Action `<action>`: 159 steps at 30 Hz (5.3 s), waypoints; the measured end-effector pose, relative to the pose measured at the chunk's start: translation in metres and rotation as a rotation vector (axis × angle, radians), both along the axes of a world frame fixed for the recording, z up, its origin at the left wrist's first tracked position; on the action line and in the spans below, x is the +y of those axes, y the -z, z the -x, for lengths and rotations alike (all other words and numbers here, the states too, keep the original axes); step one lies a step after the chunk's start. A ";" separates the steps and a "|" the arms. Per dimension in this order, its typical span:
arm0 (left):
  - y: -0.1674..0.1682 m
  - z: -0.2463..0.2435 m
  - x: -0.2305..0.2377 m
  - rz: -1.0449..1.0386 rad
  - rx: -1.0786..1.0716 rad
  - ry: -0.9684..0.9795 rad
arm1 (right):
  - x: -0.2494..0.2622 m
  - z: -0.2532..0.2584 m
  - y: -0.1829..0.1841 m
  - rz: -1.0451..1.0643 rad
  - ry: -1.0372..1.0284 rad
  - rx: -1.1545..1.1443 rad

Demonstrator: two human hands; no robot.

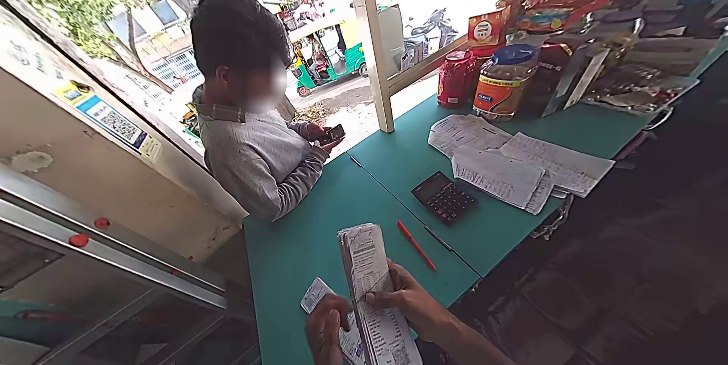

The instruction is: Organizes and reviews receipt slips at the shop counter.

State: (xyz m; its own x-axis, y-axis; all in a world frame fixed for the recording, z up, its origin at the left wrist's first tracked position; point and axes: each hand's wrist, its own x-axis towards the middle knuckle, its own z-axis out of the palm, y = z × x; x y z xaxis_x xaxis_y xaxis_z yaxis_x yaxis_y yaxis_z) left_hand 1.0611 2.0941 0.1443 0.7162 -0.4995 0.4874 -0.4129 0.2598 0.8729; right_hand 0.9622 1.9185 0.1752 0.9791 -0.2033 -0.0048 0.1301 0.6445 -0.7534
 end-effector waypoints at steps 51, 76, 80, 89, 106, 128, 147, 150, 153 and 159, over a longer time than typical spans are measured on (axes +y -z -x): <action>0.021 -0.070 0.044 -0.580 0.355 -0.058 | 0.032 -0.013 0.078 0.960 -0.132 0.175; 0.001 0.030 0.006 0.106 1.004 0.212 | 0.013 0.007 0.027 0.741 -0.222 -0.020; 0.000 0.030 0.011 0.142 1.005 0.247 | 0.004 0.011 0.030 0.549 -0.187 -0.082; -0.017 0.034 0.014 0.314 1.191 0.030 | 0.002 0.016 0.025 0.679 0.072 -0.088; -0.007 0.031 0.001 0.099 0.921 0.158 | 0.021 0.015 0.024 1.213 0.271 0.060; -0.009 0.020 -0.009 0.181 0.967 0.196 | 0.017 0.007 0.027 1.260 0.378 -0.006; -0.007 0.010 -0.003 0.414 1.256 0.160 | -0.010 0.010 0.015 1.267 0.321 0.002; -0.002 0.009 -0.005 0.452 1.235 0.175 | 0.007 0.012 0.011 1.358 0.301 -0.043; 0.003 0.004 -0.006 0.401 1.111 0.364 | 0.022 0.010 0.013 1.494 0.274 -0.084; -0.005 0.007 -0.007 0.266 1.085 0.201 | 0.025 0.007 0.013 1.482 0.228 -0.013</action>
State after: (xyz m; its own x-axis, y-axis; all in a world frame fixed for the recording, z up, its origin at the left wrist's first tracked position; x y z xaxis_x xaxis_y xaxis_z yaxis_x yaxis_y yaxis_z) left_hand 1.0544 2.0871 0.1490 0.7440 -0.6260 -0.2337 0.5976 0.4670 0.6517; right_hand 0.9547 1.9436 0.1622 0.9248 -0.1599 0.3453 0.1320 -0.7162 -0.6853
